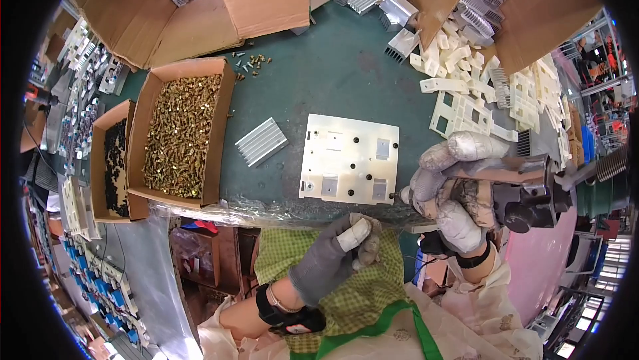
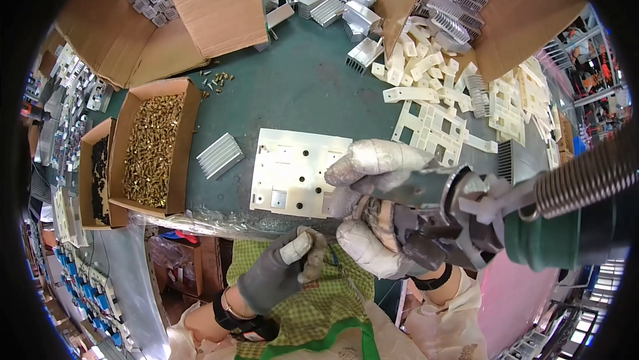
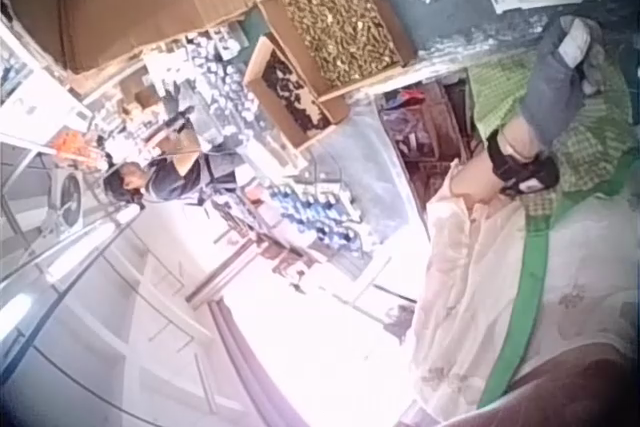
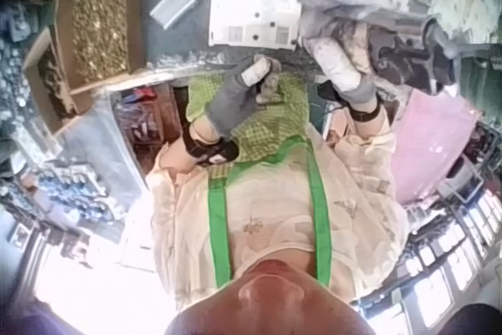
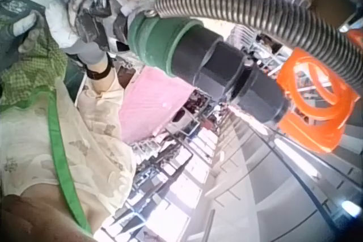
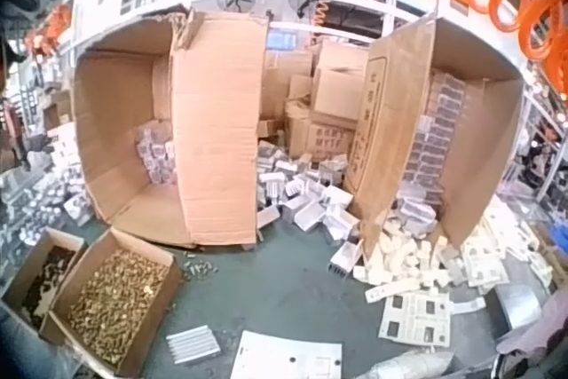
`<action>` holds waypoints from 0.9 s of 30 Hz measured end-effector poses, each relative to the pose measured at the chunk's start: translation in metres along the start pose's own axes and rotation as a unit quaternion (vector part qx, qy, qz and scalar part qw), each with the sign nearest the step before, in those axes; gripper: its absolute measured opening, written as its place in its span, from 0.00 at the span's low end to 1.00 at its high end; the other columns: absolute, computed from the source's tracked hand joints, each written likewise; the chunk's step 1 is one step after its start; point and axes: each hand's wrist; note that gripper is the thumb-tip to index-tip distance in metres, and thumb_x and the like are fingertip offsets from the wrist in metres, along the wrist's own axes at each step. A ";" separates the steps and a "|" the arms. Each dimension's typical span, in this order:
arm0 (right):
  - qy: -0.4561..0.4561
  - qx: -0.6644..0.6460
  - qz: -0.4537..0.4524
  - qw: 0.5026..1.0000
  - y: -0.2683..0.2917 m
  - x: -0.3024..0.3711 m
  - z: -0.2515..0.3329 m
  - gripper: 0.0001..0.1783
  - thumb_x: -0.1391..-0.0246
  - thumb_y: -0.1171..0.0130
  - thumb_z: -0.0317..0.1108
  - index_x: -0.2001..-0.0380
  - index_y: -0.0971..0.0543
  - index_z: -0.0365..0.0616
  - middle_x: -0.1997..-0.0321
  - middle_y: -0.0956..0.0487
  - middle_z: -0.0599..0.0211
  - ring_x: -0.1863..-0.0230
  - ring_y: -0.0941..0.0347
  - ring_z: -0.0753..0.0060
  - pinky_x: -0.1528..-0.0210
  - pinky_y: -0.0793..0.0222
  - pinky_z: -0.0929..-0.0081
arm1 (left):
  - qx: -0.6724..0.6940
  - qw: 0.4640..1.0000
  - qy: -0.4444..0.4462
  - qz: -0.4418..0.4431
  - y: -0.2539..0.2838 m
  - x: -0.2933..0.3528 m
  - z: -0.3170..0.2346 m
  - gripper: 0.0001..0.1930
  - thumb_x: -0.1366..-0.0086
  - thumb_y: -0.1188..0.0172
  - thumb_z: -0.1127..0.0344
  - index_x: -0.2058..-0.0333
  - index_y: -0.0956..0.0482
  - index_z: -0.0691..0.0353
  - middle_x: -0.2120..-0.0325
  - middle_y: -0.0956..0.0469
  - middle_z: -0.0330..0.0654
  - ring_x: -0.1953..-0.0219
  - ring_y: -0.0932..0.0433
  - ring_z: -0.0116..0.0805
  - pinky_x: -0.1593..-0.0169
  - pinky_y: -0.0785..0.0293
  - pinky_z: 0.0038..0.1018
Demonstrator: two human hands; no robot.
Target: Assembling heatsinks and covers onto an electronic board using an air screwdriver in a workshop setting.
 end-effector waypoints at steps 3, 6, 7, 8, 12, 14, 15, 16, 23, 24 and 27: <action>0.007 -0.016 0.005 1.000 0.003 0.003 0.002 0.38 0.55 0.35 0.24 0.41 0.40 0.44 0.52 0.30 0.55 0.60 0.27 0.68 0.62 0.29 0.72 | 0.007 1.000 -0.002 -0.012 0.000 -0.001 -0.001 0.15 0.33 0.45 0.54 0.57 0.27 0.60 0.74 0.29 0.33 0.75 0.34 0.22 0.71 0.39 0.20; -0.025 -0.005 -0.010 1.000 0.005 0.008 0.006 0.38 0.52 0.31 0.33 0.41 0.41 0.49 0.53 0.33 0.59 0.63 0.29 0.67 0.60 0.29 0.57 | 0.004 1.000 0.004 -0.018 -0.001 -0.003 -0.003 0.15 0.33 0.45 0.54 0.58 0.27 0.60 0.74 0.29 0.33 0.75 0.34 0.22 0.71 0.39 0.20; -0.055 -0.015 -0.028 0.998 0.006 0.009 0.006 0.38 0.52 0.32 0.33 0.41 0.41 0.49 0.53 0.32 0.59 0.63 0.29 0.67 0.60 0.29 0.57 | 0.006 1.000 0.013 -0.024 -0.002 -0.005 -0.003 0.15 0.33 0.45 0.54 0.58 0.26 0.60 0.74 0.28 0.33 0.75 0.34 0.22 0.71 0.39 0.20; -0.067 -0.022 -0.027 0.997 0.006 0.009 0.006 0.38 0.52 0.32 0.33 0.41 0.41 0.49 0.53 0.32 0.60 0.63 0.29 0.67 0.60 0.29 0.56 | 0.003 1.000 0.009 -0.019 -0.004 -0.006 -0.004 0.15 0.32 0.46 0.54 0.58 0.26 0.60 0.74 0.28 0.33 0.75 0.34 0.22 0.71 0.39 0.20; -0.050 -0.007 -0.023 0.998 0.006 0.010 0.003 0.37 0.52 0.31 0.34 0.43 0.41 0.48 0.54 0.31 0.61 0.64 0.29 0.69 0.61 0.29 0.59 | 0.015 0.999 0.022 -0.038 -0.009 -0.013 -0.002 0.14 0.31 0.47 0.55 0.59 0.28 0.60 0.73 0.29 0.33 0.74 0.35 0.23 0.71 0.39 0.20; -0.035 -0.005 -0.024 0.999 0.006 0.009 0.003 0.36 0.52 0.30 0.35 0.44 0.40 0.47 0.55 0.31 0.62 0.65 0.29 0.69 0.61 0.28 0.61 | 0.022 0.998 0.029 -0.048 -0.011 -0.018 0.001 0.13 0.31 0.49 0.56 0.59 0.28 0.61 0.72 0.29 0.34 0.73 0.35 0.23 0.70 0.39 0.20; -0.027 -0.004 -0.024 0.999 0.006 0.009 0.003 0.36 0.52 0.30 0.36 0.44 0.40 0.47 0.56 0.30 0.62 0.65 0.29 0.70 0.62 0.28 0.62 | 0.023 0.998 0.030 -0.051 -0.011 -0.021 0.002 0.13 0.30 0.49 0.56 0.58 0.28 0.61 0.72 0.29 0.34 0.73 0.35 0.23 0.70 0.39 0.20; -0.018 0.009 -0.011 1.000 0.006 0.008 0.003 0.36 0.52 0.30 0.36 0.45 0.40 0.47 0.56 0.30 0.62 0.65 0.29 0.70 0.62 0.28 0.64 | 0.037 0.998 0.030 -0.048 -0.011 -0.023 0.003 0.13 0.30 0.50 0.57 0.58 0.28 0.61 0.72 0.28 0.34 0.73 0.34 0.23 0.70 0.39 0.20; -0.020 0.085 0.057 0.995 0.005 0.003 0.003 0.37 0.53 0.30 0.33 0.43 0.39 0.46 0.56 0.28 0.58 0.63 0.28 0.64 0.59 0.29 0.58 | 0.022 0.998 -0.007 -0.059 -0.017 -0.033 0.009 0.14 0.30 0.50 0.57 0.57 0.28 0.64 0.73 0.27 0.33 0.74 0.31 0.22 0.71 0.36 0.20; -0.030 0.074 0.052 0.995 0.004 0.002 0.004 0.37 0.54 0.30 0.33 0.43 0.39 0.46 0.55 0.28 0.57 0.62 0.28 0.63 0.59 0.29 0.57 | -0.008 0.998 -0.029 -0.062 -0.018 -0.032 0.009 0.15 0.30 0.50 0.57 0.57 0.28 0.64 0.73 0.27 0.33 0.74 0.32 0.22 0.71 0.36 0.20; -0.030 0.005 0.045 0.999 0.003 0.000 0.010 0.38 0.54 0.30 0.31 0.42 0.39 0.46 0.55 0.27 0.55 0.61 0.27 0.60 0.57 0.29 0.53 | -0.008 0.999 -0.007 -0.050 -0.016 -0.027 0.005 0.16 0.31 0.48 0.54 0.58 0.28 0.64 0.75 0.28 0.34 0.76 0.33 0.22 0.73 0.37 0.19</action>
Point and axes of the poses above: each hand's wrist, its own x-axis away from the middle knuckle, its own y-axis out of the back of the hand, z = x × y
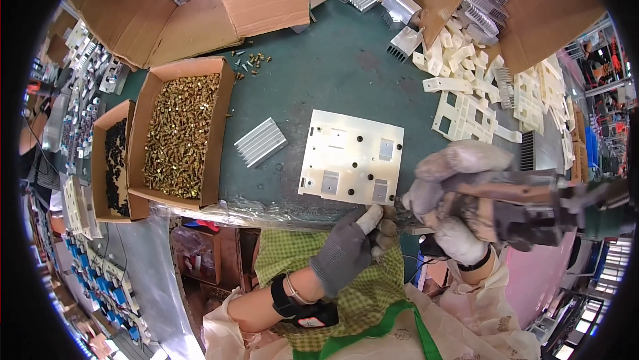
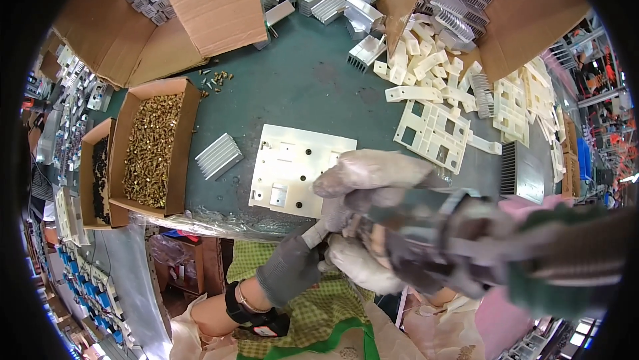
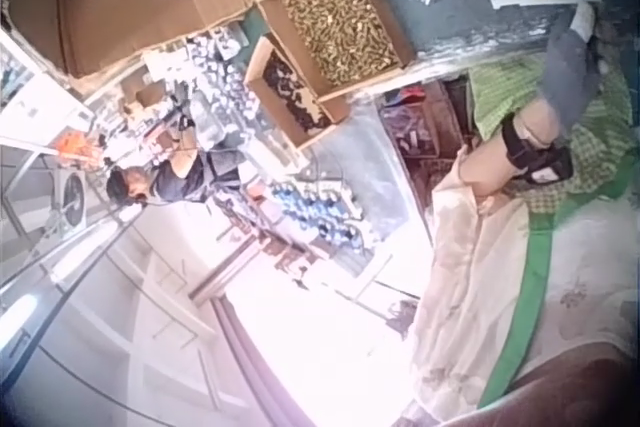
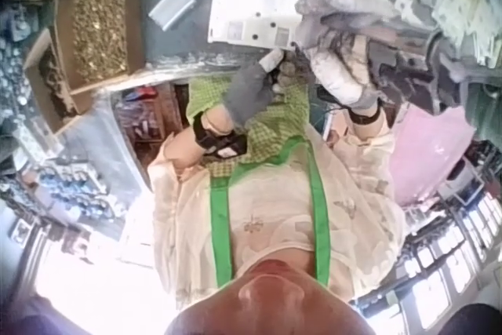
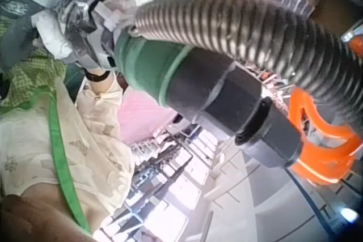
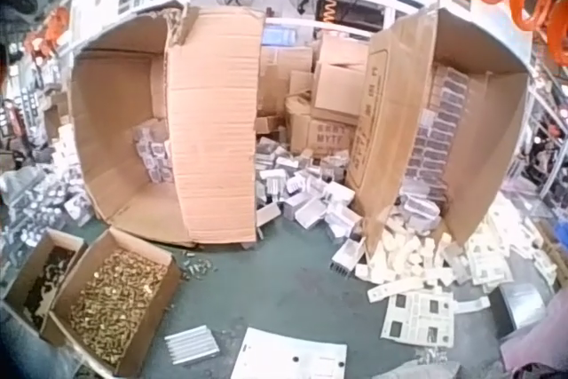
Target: Assembling heatsinks and covers onto an electronic board using an air screwdriver in a workshop setting.
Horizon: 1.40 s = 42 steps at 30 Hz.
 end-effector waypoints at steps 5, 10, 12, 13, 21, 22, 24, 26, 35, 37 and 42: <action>0.040 -0.189 0.070 0.979 0.009 -0.005 0.022 0.40 0.55 0.31 0.28 0.40 0.39 0.46 0.53 0.26 0.52 0.59 0.27 0.54 0.54 0.30 0.47 | 0.023 0.997 0.027 0.067 0.001 0.008 -0.004 0.19 0.32 0.48 0.50 0.61 0.28 0.64 0.78 0.31 0.35 0.79 0.35 0.22 0.77 0.42 0.19; 0.040 -0.260 0.136 0.955 0.015 -0.015 0.027 0.42 0.56 0.31 0.25 0.38 0.39 0.46 0.52 0.25 0.48 0.57 0.26 0.49 0.52 0.31 0.41 | 0.041 0.993 0.027 0.108 -0.001 0.012 -0.002 0.20 0.32 0.48 0.48 0.63 0.29 0.63 0.80 0.32 0.35 0.80 0.37 0.21 0.79 0.44 0.18; 0.031 -0.261 0.149 0.953 0.014 -0.018 0.025 0.42 0.56 0.32 0.25 0.38 0.39 0.46 0.52 0.25 0.47 0.58 0.26 0.49 0.52 0.30 0.41 | 0.031 0.994 0.030 0.104 0.001 0.011 -0.002 0.20 0.32 0.49 0.47 0.63 0.29 0.62 0.80 0.33 0.35 0.81 0.38 0.21 0.79 0.44 0.18; 0.029 -0.253 0.148 0.956 0.013 -0.019 0.023 0.41 0.55 0.32 0.25 0.38 0.39 0.46 0.52 0.25 0.47 0.58 0.26 0.49 0.52 0.30 0.41 | 0.034 0.994 0.027 0.105 0.002 0.011 -0.002 0.20 0.32 0.49 0.47 0.64 0.29 0.61 0.80 0.33 0.35 0.81 0.39 0.21 0.79 0.44 0.18; 0.047 -0.172 0.129 0.975 0.013 -0.030 0.021 0.36 0.50 0.38 0.26 0.38 0.39 0.43 0.51 0.26 0.47 0.63 0.26 0.53 0.57 0.28 0.48 | -0.012 0.991 -0.015 0.131 0.001 0.010 -0.007 0.19 0.29 0.55 0.47 0.62 0.32 0.60 0.78 0.33 0.35 0.80 0.39 0.24 0.74 0.42 0.20; 0.091 -0.156 0.141 0.973 0.012 -0.034 0.018 0.36 0.50 0.38 0.26 0.38 0.39 0.43 0.51 0.26 0.47 0.64 0.26 0.54 0.57 0.27 0.48 | -0.063 0.988 -0.060 0.125 -0.002 0.011 -0.007 0.19 0.28 0.56 0.48 0.61 0.33 0.60 0.76 0.32 0.36 0.78 0.38 0.25 0.73 0.40 0.20; 0.099 -0.115 0.059 0.987 0.009 -0.043 0.006 0.35 0.49 0.40 0.27 0.38 0.39 0.42 0.51 0.27 0.47 0.65 0.26 0.55 0.59 0.27 0.50 | 0.029 0.994 -0.030 0.104 -0.007 0.016 -0.004 0.22 0.30 0.55 0.47 0.52 0.34 0.61 0.65 0.30 0.39 0.67 0.32 0.28 0.62 0.35 0.22; 0.116 -0.073 -0.041 0.990 0.003 -0.051 -0.008 0.34 0.49 0.42 0.28 0.39 0.41 0.37 0.51 0.28 0.48 0.69 0.28 0.61 0.65 0.24 0.57 | 0.042 0.996 -0.022 0.079 -0.009 0.022 -0.004 0.25 0.31 0.53 0.49 0.46 0.36 0.62 0.56 0.32 0.42 0.57 0.30 0.32 0.54 0.33 0.24; 0.037 -0.010 -0.055 0.998 0.005 -0.050 -0.022 0.40 0.48 0.43 0.29 0.35 0.49 0.40 0.44 0.32 0.58 0.57 0.30 0.76 0.51 0.33 0.74 | 0.018 0.999 0.009 0.046 0.010 0.032 -0.020 0.22 0.32 0.50 0.57 0.45 0.36 0.64 0.58 0.29 0.40 0.55 0.28 0.31 0.58 0.32 0.24; 0.043 -0.041 -0.045 0.997 0.005 -0.051 -0.028 0.40 0.47 0.43 0.29 0.35 0.49 0.41 0.44 0.33 0.59 0.57 0.30 0.76 0.51 0.33 0.74 | 0.019 1.000 0.009 0.001 0.010 0.034 -0.021 0.20 0.32 0.49 0.56 0.48 0.33 0.64 0.65 0.27 0.39 0.65 0.27 0.29 0.63 0.32 0.23; 0.078 -0.008 -0.018 0.997 0.005 -0.055 -0.033 0.40 0.49 0.42 0.27 0.36 0.49 0.41 0.46 0.33 0.59 0.58 0.29 0.75 0.54 0.31 0.75 | -0.012 1.000 0.001 -0.012 0.017 0.031 -0.024 0.16 0.33 0.47 0.55 0.56 0.28 0.62 0.75 0.30 0.38 0.75 0.35 0.26 0.71 0.37 0.23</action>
Point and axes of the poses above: each hand's wrist, its own x-axis away from the middle knuckle, its own y-axis out of the back of the hand, z = x × y
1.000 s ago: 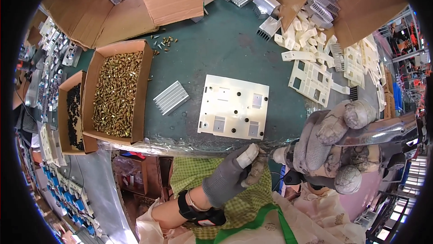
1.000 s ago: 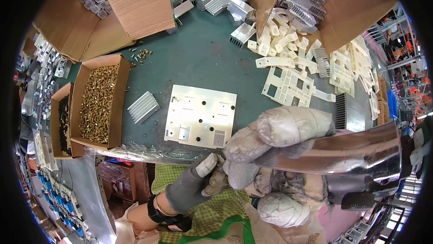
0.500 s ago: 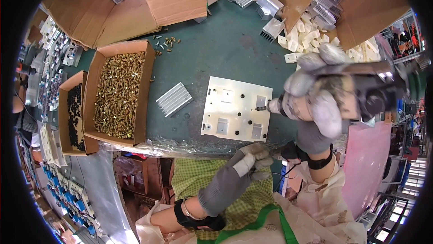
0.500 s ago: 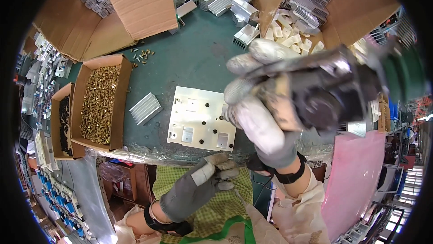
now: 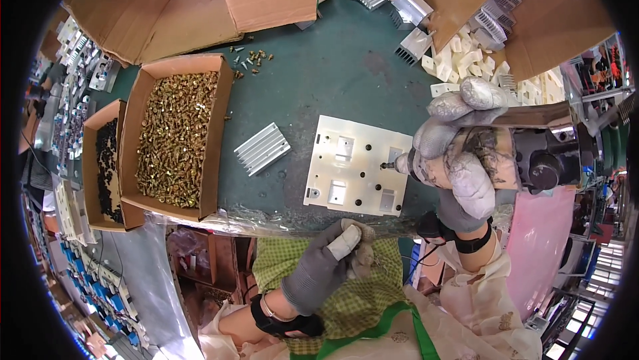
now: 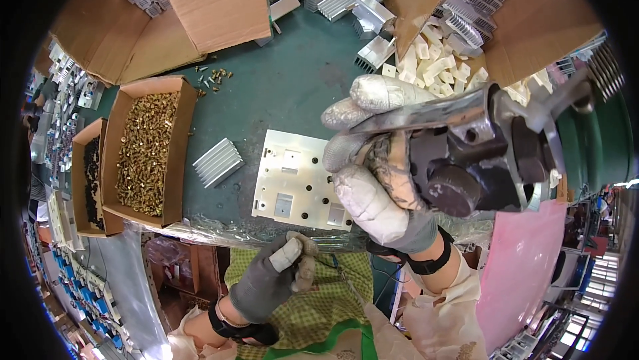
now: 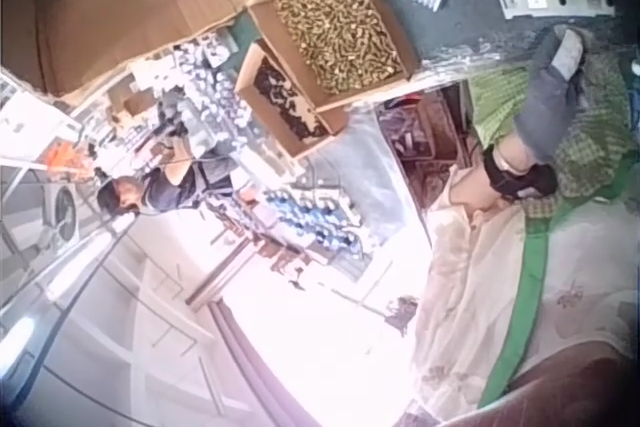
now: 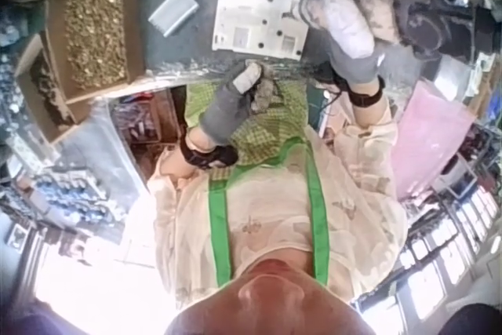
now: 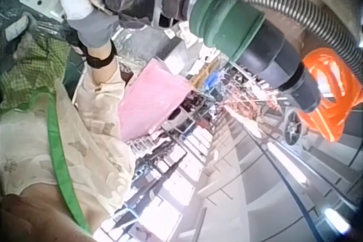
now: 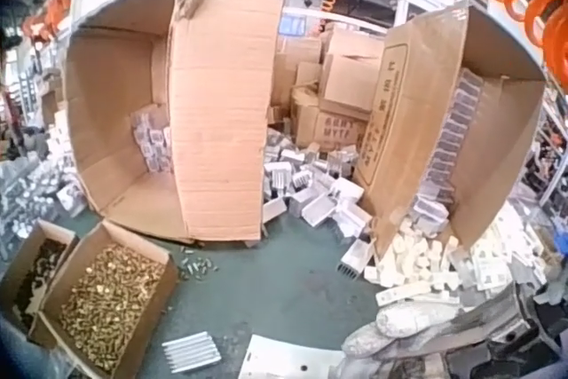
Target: Assembling heatsinks and covers onto an electronic board using an air screwdriver in a workshop setting.
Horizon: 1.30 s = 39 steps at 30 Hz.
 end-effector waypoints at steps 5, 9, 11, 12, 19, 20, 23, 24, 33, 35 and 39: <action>0.025 0.006 0.012 1.000 0.003 -0.001 0.006 0.38 0.55 0.38 0.22 0.40 0.41 0.40 0.51 0.28 0.51 0.60 0.26 0.70 0.63 0.25 0.77 | -0.004 1.000 -0.013 -0.005 0.006 -0.002 -0.002 0.13 0.33 0.46 0.60 0.57 0.28 0.62 0.73 0.30 0.37 0.74 0.35 0.25 0.70 0.37 0.22; 0.008 0.037 0.006 0.999 0.006 -0.006 0.011 0.37 0.58 0.36 0.20 0.42 0.38 0.39 0.52 0.27 0.48 0.61 0.24 0.68 0.65 0.24 0.77 | -0.023 1.000 -0.015 0.009 0.004 -0.004 -0.002 0.12 0.34 0.46 0.62 0.57 0.28 0.62 0.72 0.30 0.37 0.74 0.34 0.25 0.69 0.37 0.22; 0.005 0.055 0.016 0.998 0.002 -0.008 0.012 0.38 0.58 0.35 0.20 0.42 0.37 0.40 0.53 0.26 0.48 0.62 0.24 0.68 0.65 0.24 0.77 | -0.033 0.999 -0.022 0.016 0.003 -0.006 -0.003 0.12 0.34 0.46 0.62 0.56 0.28 0.62 0.72 0.30 0.37 0.74 0.34 0.25 0.69 0.37 0.22; -0.001 0.039 0.005 0.999 -0.001 -0.010 0.013 0.38 0.58 0.35 0.20 0.42 0.37 0.39 0.53 0.26 0.49 0.63 0.24 0.69 0.66 0.24 0.78 | -0.037 0.999 -0.026 0.020 0.003 -0.006 -0.004 0.13 0.34 0.46 0.61 0.56 0.28 0.63 0.72 0.30 0.37 0.74 0.34 0.25 0.69 0.37 0.22; 0.032 0.035 -0.027 0.999 -0.016 -0.014 0.004 0.33 0.57 0.35 0.21 0.46 0.34 0.33 0.58 0.23 0.57 0.65 0.24 0.74 0.66 0.25 0.80 | 0.030 0.998 0.045 0.037 0.003 -0.006 -0.011 0.15 0.34 0.45 0.59 0.55 0.29 0.63 0.72 0.29 0.35 0.74 0.33 0.25 0.70 0.38 0.20; 0.061 0.080 0.005 0.995 -0.011 -0.015 0.003 0.32 0.57 0.35 0.21 0.47 0.33 0.33 0.59 0.23 0.58 0.64 0.24 0.74 0.65 0.25 0.80 | 0.016 0.998 0.042 0.032 0.002 -0.008 -0.010 0.15 0.34 0.45 0.58 0.55 0.29 0.63 0.71 0.28 0.36 0.74 0.33 0.25 0.70 0.37 0.20; 0.006 0.100 0.001 0.995 -0.005 -0.011 0.004 0.31 0.57 0.36 0.21 0.47 0.33 0.33 0.60 0.23 0.58 0.63 0.24 0.75 0.64 0.26 0.80 | 0.003 0.999 0.030 0.037 -0.001 -0.009 -0.010 0.15 0.34 0.45 0.59 0.55 0.29 0.62 0.69 0.27 0.36 0.72 0.32 0.25 0.69 0.36 0.20; -0.030 0.081 -0.022 0.996 -0.007 -0.008 0.005 0.32 0.57 0.36 0.20 0.47 0.34 0.34 0.59 0.23 0.57 0.63 0.24 0.74 0.65 0.26 0.81 | 0.008 0.999 0.019 0.050 -0.002 -0.010 -0.010 0.15 0.34 0.45 0.59 0.54 0.29 0.62 0.68 0.27 0.36 0.72 0.31 0.25 0.68 0.36 0.20; 0.050 -0.091 0.033 0.994 -0.020 0.000 0.044 0.36 0.50 0.35 0.31 0.40 0.41 0.39 0.52 0.27 0.52 0.68 0.26 0.69 0.68 0.24 0.68 | 0.061 0.995 -0.042 0.073 0.001 -0.004 -0.006 0.13 0.33 0.46 0.59 0.54 0.28 0.59 0.69 0.27 0.35 0.74 0.33 0.25 0.68 0.37 0.23; 0.032 -0.125 0.056 0.990 -0.020 0.004 0.053 0.36 0.50 0.35 0.30 0.41 0.40 0.39 0.53 0.27 0.52 0.69 0.26 0.69 0.68 0.24 0.68 | 0.091 0.989 -0.034 0.108 0.004 -0.005 -0.004 0.14 0.33 0.45 0.56 0.56 0.28 0.59 0.70 0.28 0.35 0.74 0.33 0.25 0.69 0.38 0.23; 0.001 -0.139 0.080 0.987 -0.023 0.008 0.056 0.35 0.50 0.35 0.30 0.42 0.39 0.40 0.55 0.26 0.53 0.70 0.27 0.68 0.67 0.24 0.67 | 0.127 0.985 -0.012 0.117 0.006 -0.004 0.000 0.16 0.35 0.42 0.52 0.60 0.27 0.59 0.74 0.28 0.35 0.75 0.33 0.25 0.71 0.39 0.22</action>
Point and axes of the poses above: each hand's wrist, its own x-axis away from the middle knuckle, its own y-axis out of the back of the hand, z = x × y
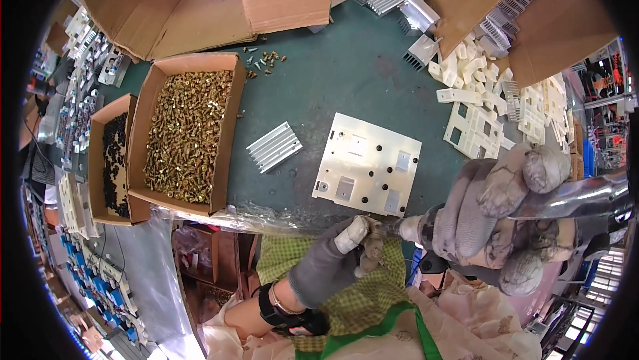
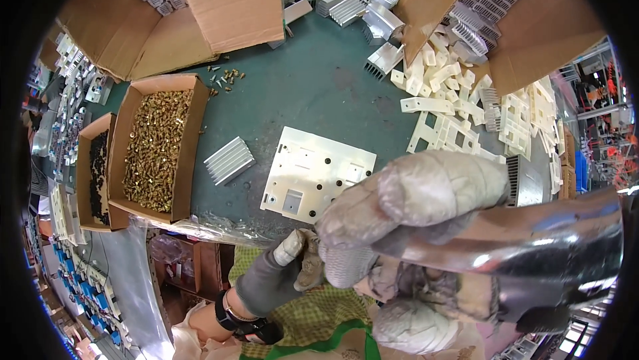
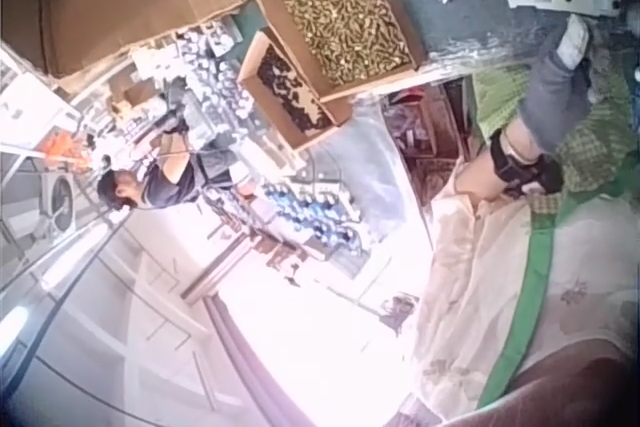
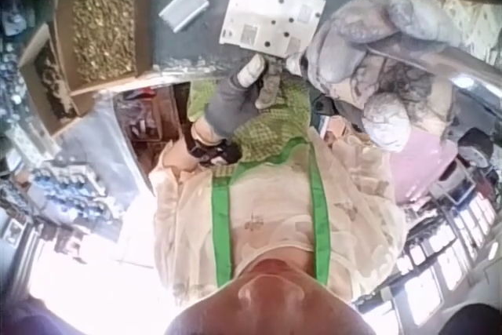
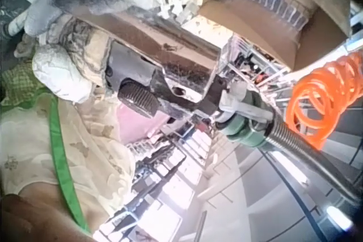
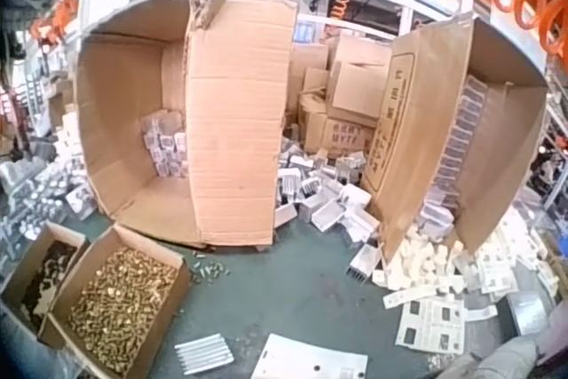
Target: Assembling heatsinks and covers onto an electronic board using an air screwdriver in a workshop setting.
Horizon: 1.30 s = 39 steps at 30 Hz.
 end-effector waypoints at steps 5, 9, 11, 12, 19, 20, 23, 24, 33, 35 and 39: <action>-0.020 -0.005 0.003 1.000 -0.005 -0.006 -0.007 0.33 0.50 0.35 0.29 0.43 0.38 0.40 0.57 0.26 0.54 0.71 0.27 0.68 0.67 0.25 0.66 | -0.003 0.999 0.004 -0.053 -0.005 0.000 0.002 0.18 0.35 0.43 0.49 0.61 0.27 0.59 0.76 0.29 0.35 0.77 0.34 0.25 0.73 0.39 0.21; -0.029 -0.013 0.008 0.999 -0.006 -0.010 -0.011 0.32 0.50 0.35 0.29 0.44 0.37 0.41 0.59 0.25 0.55 0.72 0.27 0.67 0.66 0.25 0.65 | -0.024 0.999 -0.010 -0.042 -0.007 -0.002 0.001 0.20 0.34 0.46 0.46 0.61 0.27 0.60 0.77 0.30 0.35 0.79 0.36 0.25 0.74 0.40 0.20; -0.031 -0.020 0.016 0.999 -0.007 -0.010 -0.013 0.31 0.50 0.35 0.29 0.44 0.37 0.41 0.60 0.25 0.55 0.72 0.27 0.67 0.66 0.25 0.64 | -0.065 0.997 -0.021 -0.046 -0.006 -0.003 -0.001 0.22 0.33 0.48 0.45 0.61 0.27 0.61 0.78 0.31 0.35 0.80 0.36 0.24 0.75 0.41 0.20; -0.030 -0.022 0.019 0.999 -0.007 -0.010 -0.014 0.31 0.50 0.35 0.28 0.44 0.37 0.41 0.60 0.24 0.55 0.72 0.28 0.67 0.65 0.25 0.64 | -0.097 0.994 -0.030 -0.051 -0.006 -0.003 -0.001 0.23 0.32 0.49 0.44 0.61 0.27 0.62 0.78 0.31 0.35 0.79 0.36 0.24 0.74 0.41 0.20; 0.028 -0.008 -0.022 0.999 0.005 -0.026 -0.062 0.29 0.50 0.37 0.26 0.46 0.36 0.41 0.61 0.25 0.57 0.71 0.28 0.67 0.63 0.27 0.63 | -0.089 0.992 -0.063 -0.064 -0.009 -0.001 -0.001 0.28 0.29 0.57 0.46 0.46 0.33 0.67 0.61 0.26 0.40 0.64 0.29 0.24 0.59 0.31 0.24; 0.037 0.010 -0.058 0.998 0.011 -0.030 -0.072 0.28 0.49 0.39 0.25 0.45 0.37 0.40 0.60 0.26 0.58 0.69 0.28 0.68 0.61 0.27 0.63 | -0.120 0.991 -0.032 -0.048 -0.007 0.002 -0.006 0.26 0.28 0.58 0.50 0.41 0.38 0.66 0.52 0.28 0.42 0.59 0.28 0.26 0.54 0.31 0.26; 0.024 0.147 -0.091 0.985 0.026 -0.041 -0.087 0.31 0.47 0.45 0.21 0.40 0.42 0.39 0.47 0.32 0.56 0.61 0.30 0.70 0.58 0.28 0.65 | -0.109 0.992 -0.060 -0.035 -0.005 0.005 -0.009 0.23 0.29 0.57 0.55 0.44 0.36 0.66 0.52 0.28 0.44 0.59 0.28 0.29 0.54 0.31 0.27; -0.001 0.133 -0.046 0.990 0.025 -0.040 -0.088 0.32 0.48 0.46 0.20 0.39 0.42 0.39 0.45 0.33 0.57 0.58 0.30 0.71 0.55 0.28 0.66 | -0.101 0.993 -0.056 -0.031 -0.003 0.006 -0.011 0.23 0.30 0.55 0.57 0.43 0.37 0.67 0.50 0.28 0.45 0.58 0.27 0.30 0.54 0.31 0.29; -0.108 0.325 -0.037 0.939 -0.009 -0.060 -0.077 0.35 0.53 0.40 0.22 0.41 0.40 0.36 0.54 0.25 0.62 0.59 0.27 0.76 0.55 0.27 0.76 | -0.068 0.996 -0.058 -0.015 0.008 0.004 -0.013 0.20 0.29 0.55 0.56 0.48 0.33 0.67 0.55 0.26 0.44 0.60 0.27 0.32 0.57 0.32 0.30; -0.130 0.339 -0.040 0.931 -0.010 -0.060 -0.075 0.36 0.54 0.38 0.24 0.41 0.40 0.35 0.55 0.24 0.63 0.59 0.26 0.74 0.53 0.28 0.75 | -0.059 0.997 -0.056 0.005 0.012 0.001 -0.011 0.20 0.28 0.56 0.58 0.44 0.34 0.66 0.56 0.25 0.40 0.62 0.27 0.27 0.58 0.31 0.27; -0.167 0.253 -0.103 0.947 -0.013 -0.053 -0.085 0.36 0.55 0.37 0.25 0.43 0.39 0.35 0.57 0.25 0.64 0.59 0.27 0.74 0.54 0.29 0.76 | -0.061 0.997 -0.057 0.004 0.015 -0.001 -0.009 0.20 0.27 0.56 0.59 0.43 0.34 0.65 0.57 0.24 0.39 0.63 0.28 0.24 0.59 0.30 0.25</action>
Point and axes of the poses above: each hand's wrist, its own x-axis away from the middle knuckle, its own y-axis out of the back of the hand, z = x × y
